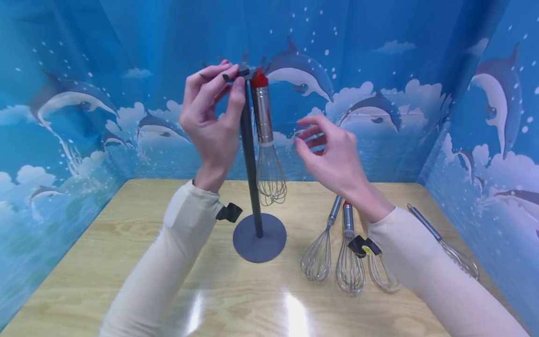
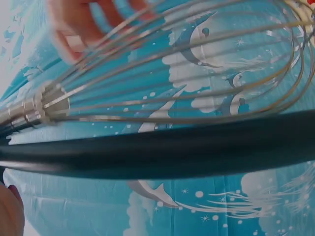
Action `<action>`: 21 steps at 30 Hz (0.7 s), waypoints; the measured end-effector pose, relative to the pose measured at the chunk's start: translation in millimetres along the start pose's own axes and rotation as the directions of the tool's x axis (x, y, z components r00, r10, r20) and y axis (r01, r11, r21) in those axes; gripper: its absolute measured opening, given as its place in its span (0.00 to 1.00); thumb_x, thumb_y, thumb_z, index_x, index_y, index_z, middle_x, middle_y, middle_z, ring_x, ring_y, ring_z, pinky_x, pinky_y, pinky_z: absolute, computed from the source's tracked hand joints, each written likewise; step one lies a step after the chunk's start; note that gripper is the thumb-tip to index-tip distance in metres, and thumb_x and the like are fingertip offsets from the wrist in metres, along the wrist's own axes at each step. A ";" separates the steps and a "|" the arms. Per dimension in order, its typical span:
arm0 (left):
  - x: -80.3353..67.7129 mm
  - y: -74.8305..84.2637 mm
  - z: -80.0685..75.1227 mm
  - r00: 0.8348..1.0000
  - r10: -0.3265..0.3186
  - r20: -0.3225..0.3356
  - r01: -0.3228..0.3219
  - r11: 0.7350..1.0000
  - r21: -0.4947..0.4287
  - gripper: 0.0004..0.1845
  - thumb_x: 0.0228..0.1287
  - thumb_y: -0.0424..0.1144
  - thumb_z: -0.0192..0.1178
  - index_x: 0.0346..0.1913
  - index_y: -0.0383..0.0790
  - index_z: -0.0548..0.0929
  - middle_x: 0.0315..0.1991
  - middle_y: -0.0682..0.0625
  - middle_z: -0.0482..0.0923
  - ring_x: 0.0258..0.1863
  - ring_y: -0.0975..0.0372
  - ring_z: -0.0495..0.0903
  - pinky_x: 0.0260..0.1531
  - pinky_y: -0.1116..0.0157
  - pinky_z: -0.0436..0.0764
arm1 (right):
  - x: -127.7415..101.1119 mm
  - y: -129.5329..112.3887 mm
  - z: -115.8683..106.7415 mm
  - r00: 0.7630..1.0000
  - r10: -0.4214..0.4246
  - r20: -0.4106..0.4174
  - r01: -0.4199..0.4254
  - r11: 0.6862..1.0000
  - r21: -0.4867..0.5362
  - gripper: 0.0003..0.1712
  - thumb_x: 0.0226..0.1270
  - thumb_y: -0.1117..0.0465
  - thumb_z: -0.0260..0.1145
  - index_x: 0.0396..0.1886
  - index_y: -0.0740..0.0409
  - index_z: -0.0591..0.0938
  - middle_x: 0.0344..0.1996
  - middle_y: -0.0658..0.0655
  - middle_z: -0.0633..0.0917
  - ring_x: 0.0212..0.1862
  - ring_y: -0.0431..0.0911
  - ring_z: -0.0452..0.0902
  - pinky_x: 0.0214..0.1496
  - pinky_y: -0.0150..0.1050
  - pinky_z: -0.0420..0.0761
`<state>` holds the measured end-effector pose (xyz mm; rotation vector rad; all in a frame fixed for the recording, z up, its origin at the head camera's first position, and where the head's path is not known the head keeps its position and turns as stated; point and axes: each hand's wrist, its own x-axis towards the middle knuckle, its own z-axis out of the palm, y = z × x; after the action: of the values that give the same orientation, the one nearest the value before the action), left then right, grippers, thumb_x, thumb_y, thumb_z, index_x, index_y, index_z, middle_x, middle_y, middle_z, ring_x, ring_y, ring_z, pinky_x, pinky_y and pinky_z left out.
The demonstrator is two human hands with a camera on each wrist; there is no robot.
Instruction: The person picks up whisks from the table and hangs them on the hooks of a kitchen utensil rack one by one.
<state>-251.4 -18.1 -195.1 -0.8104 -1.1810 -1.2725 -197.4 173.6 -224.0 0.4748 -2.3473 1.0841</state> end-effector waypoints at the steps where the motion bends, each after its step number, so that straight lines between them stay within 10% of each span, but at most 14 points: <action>1: -0.7 0.3 0.5 1.000 0.016 -0.005 -0.016 1.000 0.010 0.10 0.62 0.26 0.68 0.44 0.22 0.87 0.46 0.30 0.82 0.55 0.47 0.84 0.67 0.59 0.81 | -1.3 6.3 -0.5 0.999 0.024 0.030 -0.023 0.999 -0.042 0.17 0.74 0.58 0.64 0.60 0.52 0.82 0.45 0.59 0.89 0.44 0.50 0.88 0.43 0.27 0.85; 7: -6.0 3.3 3.8 0.996 0.093 0.008 -0.093 0.993 0.073 0.09 0.63 0.26 0.67 0.44 0.23 0.88 0.45 0.31 0.83 0.56 0.45 0.83 0.61 0.63 0.84 | -8.8 49.2 3.0 0.958 0.156 0.241 -0.095 0.965 -0.246 0.16 0.76 0.57 0.59 0.56 0.56 0.82 0.47 0.64 0.89 0.43 0.56 0.89 0.42 0.52 0.89; 21: -7.5 7.2 7.5 0.988 0.152 0.028 -0.155 0.968 0.200 0.08 0.64 0.29 0.68 0.44 0.29 0.90 0.46 0.36 0.86 0.56 0.47 0.77 0.65 0.63 0.80 | -36.7 127.4 29.2 0.711 0.380 0.592 -0.085 0.882 -0.464 0.14 0.72 0.58 0.61 0.45 0.65 0.83 0.18 0.53 0.81 0.15 0.40 0.67 0.20 0.34 0.68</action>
<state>-245.2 -7.7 -199.3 -0.7456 -1.2109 -1.0044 -240.6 233.6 -337.8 0.4576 -3.2628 0.5080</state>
